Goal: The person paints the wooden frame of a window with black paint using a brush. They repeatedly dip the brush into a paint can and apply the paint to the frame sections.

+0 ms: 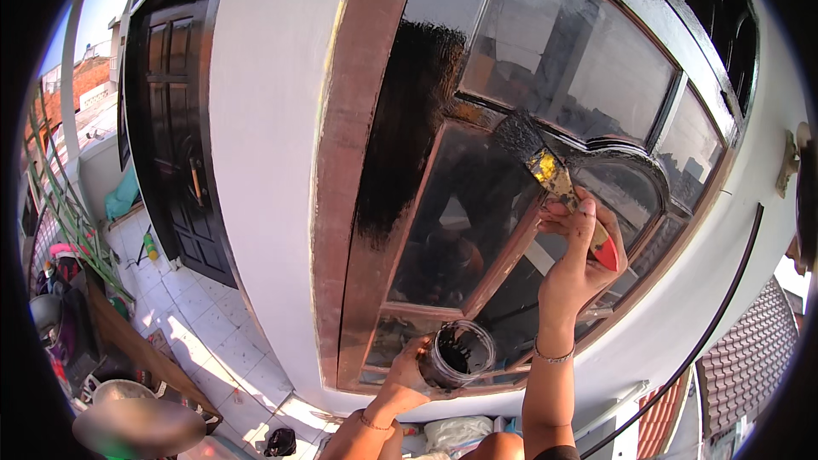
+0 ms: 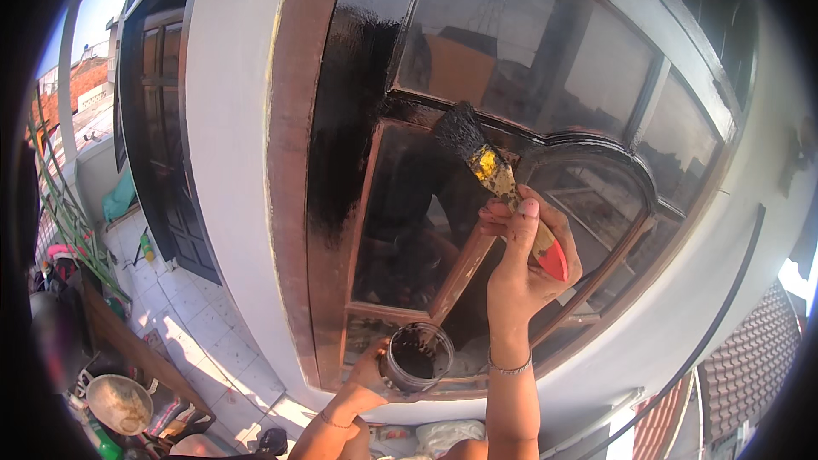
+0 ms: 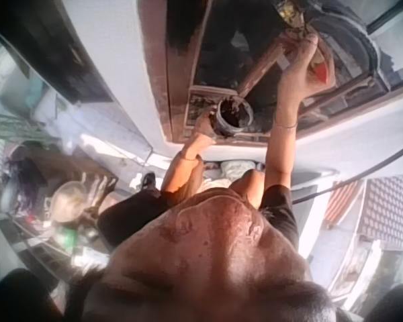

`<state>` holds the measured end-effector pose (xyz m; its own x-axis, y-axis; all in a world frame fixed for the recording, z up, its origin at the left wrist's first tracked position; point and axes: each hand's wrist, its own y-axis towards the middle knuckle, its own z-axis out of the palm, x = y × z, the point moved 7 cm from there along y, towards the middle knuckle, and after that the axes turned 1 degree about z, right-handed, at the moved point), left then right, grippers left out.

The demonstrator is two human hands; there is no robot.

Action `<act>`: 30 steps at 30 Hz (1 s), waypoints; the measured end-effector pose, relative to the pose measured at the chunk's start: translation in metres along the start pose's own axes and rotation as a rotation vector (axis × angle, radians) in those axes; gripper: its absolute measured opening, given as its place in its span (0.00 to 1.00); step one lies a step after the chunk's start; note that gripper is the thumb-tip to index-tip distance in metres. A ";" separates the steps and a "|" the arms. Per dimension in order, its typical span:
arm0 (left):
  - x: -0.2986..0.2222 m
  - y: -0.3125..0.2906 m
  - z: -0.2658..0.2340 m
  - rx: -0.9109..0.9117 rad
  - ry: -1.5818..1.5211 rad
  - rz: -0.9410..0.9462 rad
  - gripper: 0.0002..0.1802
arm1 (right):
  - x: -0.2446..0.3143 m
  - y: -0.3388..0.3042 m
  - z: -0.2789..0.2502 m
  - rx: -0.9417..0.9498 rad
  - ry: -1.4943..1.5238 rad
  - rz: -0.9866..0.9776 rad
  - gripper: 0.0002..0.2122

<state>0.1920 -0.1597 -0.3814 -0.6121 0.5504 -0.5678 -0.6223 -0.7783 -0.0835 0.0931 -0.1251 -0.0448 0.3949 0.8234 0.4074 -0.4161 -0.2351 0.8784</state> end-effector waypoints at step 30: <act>-0.048 -0.022 0.036 0.050 0.747 0.378 0.54 | 0.058 -0.004 -0.015 -0.259 -0.639 -0.316 0.06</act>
<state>0.2171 -0.1580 -0.3229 -0.3110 -0.1037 -0.9447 -0.4718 -0.8461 0.2482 0.1050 -0.0688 -0.0290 0.8923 0.3533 0.2809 -0.3523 0.1562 0.9227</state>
